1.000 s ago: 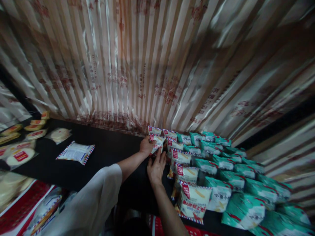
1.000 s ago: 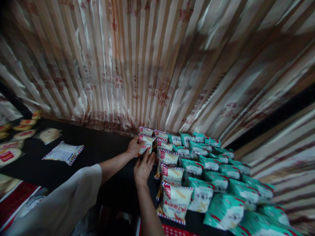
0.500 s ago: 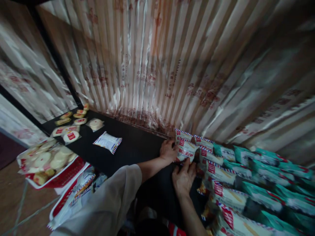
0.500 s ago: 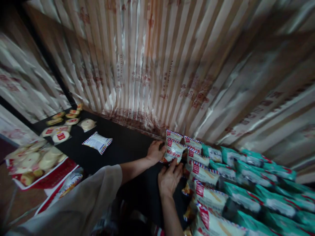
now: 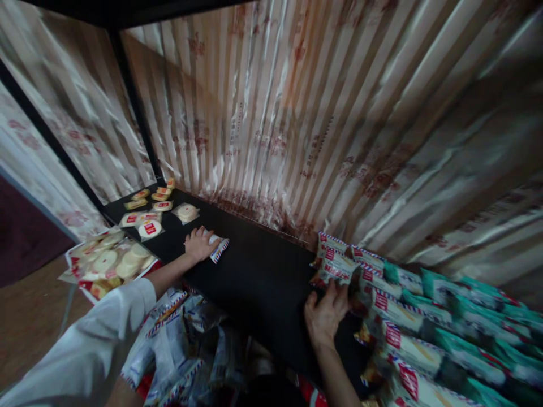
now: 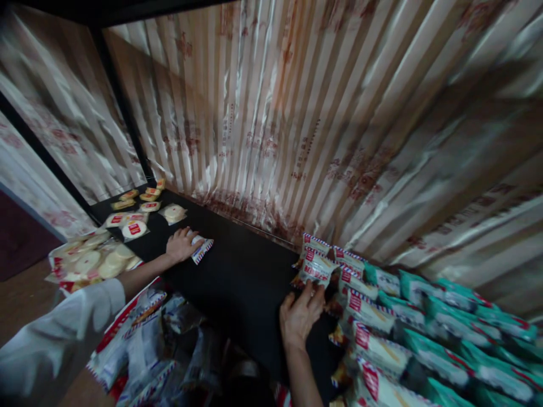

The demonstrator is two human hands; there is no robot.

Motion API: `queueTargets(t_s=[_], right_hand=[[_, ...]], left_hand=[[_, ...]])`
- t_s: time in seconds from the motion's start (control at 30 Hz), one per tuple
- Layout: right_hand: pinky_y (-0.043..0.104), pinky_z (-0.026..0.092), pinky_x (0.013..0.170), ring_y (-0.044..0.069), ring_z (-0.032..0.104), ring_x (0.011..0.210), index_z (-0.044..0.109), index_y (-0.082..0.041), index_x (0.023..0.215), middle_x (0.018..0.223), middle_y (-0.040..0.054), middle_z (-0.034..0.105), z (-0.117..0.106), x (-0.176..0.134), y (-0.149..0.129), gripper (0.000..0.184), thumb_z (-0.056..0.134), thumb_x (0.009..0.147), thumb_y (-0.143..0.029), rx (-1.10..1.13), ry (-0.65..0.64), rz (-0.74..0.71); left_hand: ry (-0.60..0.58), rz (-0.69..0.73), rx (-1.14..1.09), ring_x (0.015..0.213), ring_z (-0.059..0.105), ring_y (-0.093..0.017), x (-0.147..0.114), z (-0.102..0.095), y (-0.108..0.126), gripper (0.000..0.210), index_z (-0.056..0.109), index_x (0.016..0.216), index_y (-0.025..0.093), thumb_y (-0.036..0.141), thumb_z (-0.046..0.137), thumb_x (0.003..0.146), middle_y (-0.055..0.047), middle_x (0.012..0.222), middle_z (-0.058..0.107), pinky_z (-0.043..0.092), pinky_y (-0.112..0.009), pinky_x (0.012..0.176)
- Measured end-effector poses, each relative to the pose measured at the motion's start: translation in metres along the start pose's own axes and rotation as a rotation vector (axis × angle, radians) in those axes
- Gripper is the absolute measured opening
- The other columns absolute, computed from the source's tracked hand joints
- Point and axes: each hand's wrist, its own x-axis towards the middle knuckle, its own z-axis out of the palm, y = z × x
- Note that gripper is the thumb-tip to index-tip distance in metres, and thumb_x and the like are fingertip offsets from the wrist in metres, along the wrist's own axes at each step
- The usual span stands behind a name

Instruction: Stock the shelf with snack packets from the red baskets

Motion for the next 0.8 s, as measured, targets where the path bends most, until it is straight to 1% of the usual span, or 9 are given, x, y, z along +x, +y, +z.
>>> queueTargets(t_s=[0.1, 0.23, 0.37, 0.47, 0.53, 0.6, 0.67, 0.73, 0.8], right_hand=[[0.055, 0.027, 0.100, 0.035, 0.024, 0.130, 0.043, -0.005, 0.127, 0.141, 0.0227, 0.027, 0.005, -0.005, -0.014, 0.054, 0.037, 0.079, -0.030, 0.047, -0.029, -0.026], [0.050, 0.033, 0.099, 0.031, 0.037, 0.125, 0.051, -0.005, 0.119, 0.132, 0.0220, 0.043, 0.013, -0.019, -0.032, 0.048, 0.036, 0.078, -0.027, 0.170, -0.166, 0.010], [0.042, 0.044, 0.092, 0.023, 0.058, 0.104, 0.047, -0.012, 0.125, 0.117, 0.0137, 0.059, 0.012, -0.037, -0.052, 0.052, 0.039, 0.076, -0.026, 0.402, -0.462, 0.148], [0.039, 0.048, 0.085, 0.021, 0.062, 0.094, 0.039, -0.017, 0.133, 0.112, 0.0084, 0.063, 0.000, -0.044, -0.067, 0.064, 0.049, 0.070, -0.025, 0.578, -0.668, 0.179], [0.039, 0.049, 0.083, 0.020, 0.063, 0.091, 0.039, -0.019, 0.132, 0.108, 0.0062, 0.064, -0.012, -0.043, -0.074, 0.066, 0.055, 0.068, -0.027, 0.686, -0.762, 0.207], [0.039, 0.048, 0.086, 0.020, 0.061, 0.095, 0.045, -0.021, 0.126, 0.110, 0.0045, 0.064, -0.027, -0.038, -0.078, 0.060, 0.059, 0.068, -0.031, 0.785, -0.835, 0.251], [0.040, 0.044, 0.092, 0.020, 0.057, 0.105, 0.050, -0.022, 0.120, 0.114, 0.0040, 0.063, -0.043, -0.032, -0.078, 0.054, 0.063, 0.069, -0.036, 0.855, -0.886, 0.270], [0.039, 0.042, 0.095, 0.020, 0.055, 0.109, 0.053, -0.021, 0.114, 0.115, 0.0052, 0.062, -0.057, -0.028, -0.077, 0.052, 0.067, 0.067, -0.039, 0.908, -0.920, 0.266], [0.039, 0.043, 0.092, 0.020, 0.058, 0.104, 0.054, -0.020, 0.109, 0.111, 0.0067, 0.063, -0.068, -0.027, -0.075, 0.050, 0.069, 0.066, -0.041, 0.985, -0.932, 0.293]], left_hand=[[-0.183, 0.058, -0.050, 0.129, 0.031, -0.034, -0.020, 0.006, 0.001, 0.067, 0.038, 0.134, 0.030, 0.067, 0.035, 0.078, -0.010, 0.145, 0.031, 0.028, -0.049, 0.100], [-0.264, 0.141, -0.139, 0.133, 0.023, -0.037, -0.055, 0.018, 0.031, 0.082, 0.030, 0.139, 0.026, 0.072, 0.042, 0.071, -0.012, 0.148, 0.023, 0.023, -0.050, 0.103], [-0.242, 0.139, -0.298, 0.131, 0.031, -0.033, -0.086, 0.023, 0.062, 0.076, 0.037, 0.135, 0.017, 0.061, 0.048, 0.074, -0.016, 0.145, 0.031, 0.024, -0.044, 0.104], [-0.280, 0.150, -0.538, 0.126, 0.039, -0.029, -0.103, 0.020, 0.081, 0.067, 0.047, 0.127, 0.015, 0.054, 0.052, 0.074, -0.016, 0.136, 0.044, 0.028, -0.038, 0.103], [-0.351, 0.110, -0.751, 0.117, 0.049, -0.027, -0.110, 0.018, 0.090, 0.059, 0.055, 0.119, 0.018, 0.054, 0.055, 0.072, -0.013, 0.125, 0.055, 0.034, -0.034, 0.098], [-0.496, 0.017, -0.997, 0.100, 0.059, -0.024, -0.114, 0.016, 0.096, 0.053, 0.062, 0.106, 0.019, 0.058, 0.053, 0.071, -0.010, 0.107, 0.066, 0.042, -0.031, 0.086], [-0.713, -0.070, -1.207, 0.082, 0.062, -0.020, -0.114, 0.014, 0.101, 0.052, 0.065, 0.094, 0.017, 0.062, 0.049, 0.072, -0.007, 0.087, 0.069, 0.045, -0.027, 0.073], [-0.917, -0.141, -1.311, 0.070, 0.061, -0.017, -0.113, 0.011, 0.104, 0.054, 0.065, 0.086, 0.016, 0.065, 0.045, 0.073, -0.005, 0.075, 0.068, 0.044, -0.025, 0.065], [-1.073, -0.192, -1.330, 0.063, 0.059, -0.015, -0.111, 0.009, 0.107, 0.056, 0.065, 0.082, 0.017, 0.067, 0.041, 0.074, -0.003, 0.070, 0.067, 0.043, -0.024, 0.062]])
